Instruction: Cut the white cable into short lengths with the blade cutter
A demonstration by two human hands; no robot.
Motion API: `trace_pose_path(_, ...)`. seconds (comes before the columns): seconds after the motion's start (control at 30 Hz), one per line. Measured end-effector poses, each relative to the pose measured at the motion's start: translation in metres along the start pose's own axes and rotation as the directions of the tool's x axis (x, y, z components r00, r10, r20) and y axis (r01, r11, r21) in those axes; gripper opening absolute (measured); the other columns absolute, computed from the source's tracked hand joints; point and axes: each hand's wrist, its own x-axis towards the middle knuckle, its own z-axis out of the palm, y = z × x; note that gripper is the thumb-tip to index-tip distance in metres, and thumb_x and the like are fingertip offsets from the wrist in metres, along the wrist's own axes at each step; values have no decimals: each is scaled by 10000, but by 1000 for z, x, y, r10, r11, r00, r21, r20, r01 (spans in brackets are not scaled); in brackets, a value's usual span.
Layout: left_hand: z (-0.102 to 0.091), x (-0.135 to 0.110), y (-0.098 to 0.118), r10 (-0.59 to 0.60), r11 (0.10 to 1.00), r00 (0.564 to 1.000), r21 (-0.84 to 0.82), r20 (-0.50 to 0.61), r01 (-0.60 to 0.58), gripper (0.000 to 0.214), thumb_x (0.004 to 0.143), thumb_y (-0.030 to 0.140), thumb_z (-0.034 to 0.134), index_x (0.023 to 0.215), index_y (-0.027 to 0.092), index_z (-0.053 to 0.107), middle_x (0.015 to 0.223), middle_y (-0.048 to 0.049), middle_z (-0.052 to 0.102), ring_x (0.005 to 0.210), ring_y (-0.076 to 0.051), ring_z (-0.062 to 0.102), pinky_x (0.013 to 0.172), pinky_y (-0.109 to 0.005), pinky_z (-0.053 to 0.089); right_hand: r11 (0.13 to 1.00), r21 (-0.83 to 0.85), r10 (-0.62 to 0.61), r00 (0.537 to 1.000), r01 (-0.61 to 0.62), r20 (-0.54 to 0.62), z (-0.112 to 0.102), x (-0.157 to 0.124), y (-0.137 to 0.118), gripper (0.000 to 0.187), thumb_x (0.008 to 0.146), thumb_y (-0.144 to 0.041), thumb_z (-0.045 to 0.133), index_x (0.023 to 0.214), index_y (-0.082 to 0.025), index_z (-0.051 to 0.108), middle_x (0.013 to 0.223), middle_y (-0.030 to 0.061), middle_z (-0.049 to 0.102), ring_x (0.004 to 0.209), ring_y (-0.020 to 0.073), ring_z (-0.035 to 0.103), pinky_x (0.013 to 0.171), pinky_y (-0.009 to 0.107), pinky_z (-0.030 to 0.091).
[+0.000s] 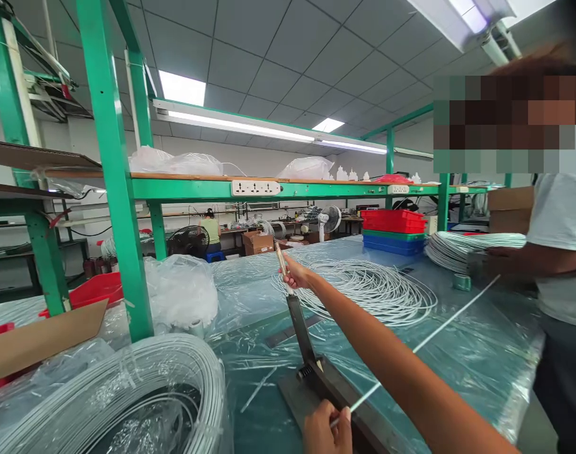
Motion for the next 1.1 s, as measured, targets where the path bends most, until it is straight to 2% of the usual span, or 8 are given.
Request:
trace_pose_path(0.2, -2, 3, 3, -65, 990, 998, -124, -6, 63, 343, 705, 448, 429, 470, 234, 301, 472, 22, 356, 506, -152, 416, 500, -266, 303, 1000, 17, 21, 996, -22, 82, -37, -40, -19, 494, 935, -480, 253, 905, -98, 564, 553, -51, 485, 398, 32, 424, 375, 141, 335)
trace_pose_path(0.3, -4, 4, 4, -86, 984, 996, -155, -6, 84, 323, 681, 410, 471, 470, 222, 313, 469, 36, 347, 502, -134, 398, 501, -251, 301, 995, 3, 95, 988, -96, 118, -56, -75, -26, 572, 874, -608, 267, 937, -122, 562, 578, -31, 542, 373, 51, 453, 341, 177, 360)
trace_pose_path(0.37, -5, 3, 6, -96, 983, 995, -156, -10, 93, 305, 673, 377, 488, 476, 216, 321, 477, 37, 357, 506, -130, 394, 510, -251, 294, 993, 12, 116, 986, -118, 122, -64, -104, -24, 587, 878, -608, 247, 939, -118, 564, 585, -18, 571, 404, 62, 509, 354, 172, 388)
trace_pose_path(0.5, -9, -2, 12, -98, 985, 995, -147, -33, 92, 281, 698, 342, 474, 499, 212, 323, 515, 32, 376, 539, -136, 409, 542, -257, 289, 988, 65, 132, 987, -139, 94, -68, -159, -6, 497, 915, -517, 289, 835, -113, 567, 542, -18, 591, 404, 57, 542, 356, 138, 398)
trace_pose_path(0.63, -10, -3, 15, -92, 987, 995, -132, -30, 87, 276, 705, 327, 476, 503, 214, 325, 519, 35, 375, 541, -141, 420, 547, -257, 280, 974, 146, 170, 985, -171, 22, -70, -198, 17, 314, 938, -343, 370, 810, -133, 565, 514, -27, 581, 385, 32, 524, 370, 94, 388)
trace_pose_path(0.83, -12, -3, 17, -100, 990, 994, -108, -39, 95, 294, 702, 302, 483, 495, 217, 294, 507, 45, 355, 516, -129, 403, 528, -249, 261, 918, 226, 347, 936, -326, -63, -68, -229, 36, 99, 820, -256, 576, 864, -172, 605, 516, -27, 553, 387, 29, 524, 385, 69, 401)
trace_pose_path(0.97, -12, -3, 16, -91, 991, 995, -99, -42, 87, 293, 703, 293, 483, 492, 216, 294, 501, 46, 356, 513, -124, 386, 526, -249, 256, 916, 216, 360, 930, -339, -68, -71, -238, 50, 294, 831, -229, 540, 1122, -187, 542, 568, -3, 581, 362, 37, 525, 351, 78, 389)
trace_pose_path(1.1, -12, -2, 16, -83, 991, 996, -110, -37, 79, 298, 707, 287, 481, 493, 218, 285, 497, 50, 346, 505, -117, 376, 520, -242, 262, 916, 137, 385, 923, -378, -28, -74, -240, 60, 320, 796, -229, 518, 1109, -162, 527, 531, 9, 575, 298, 66, 513, 287, 95, 364)
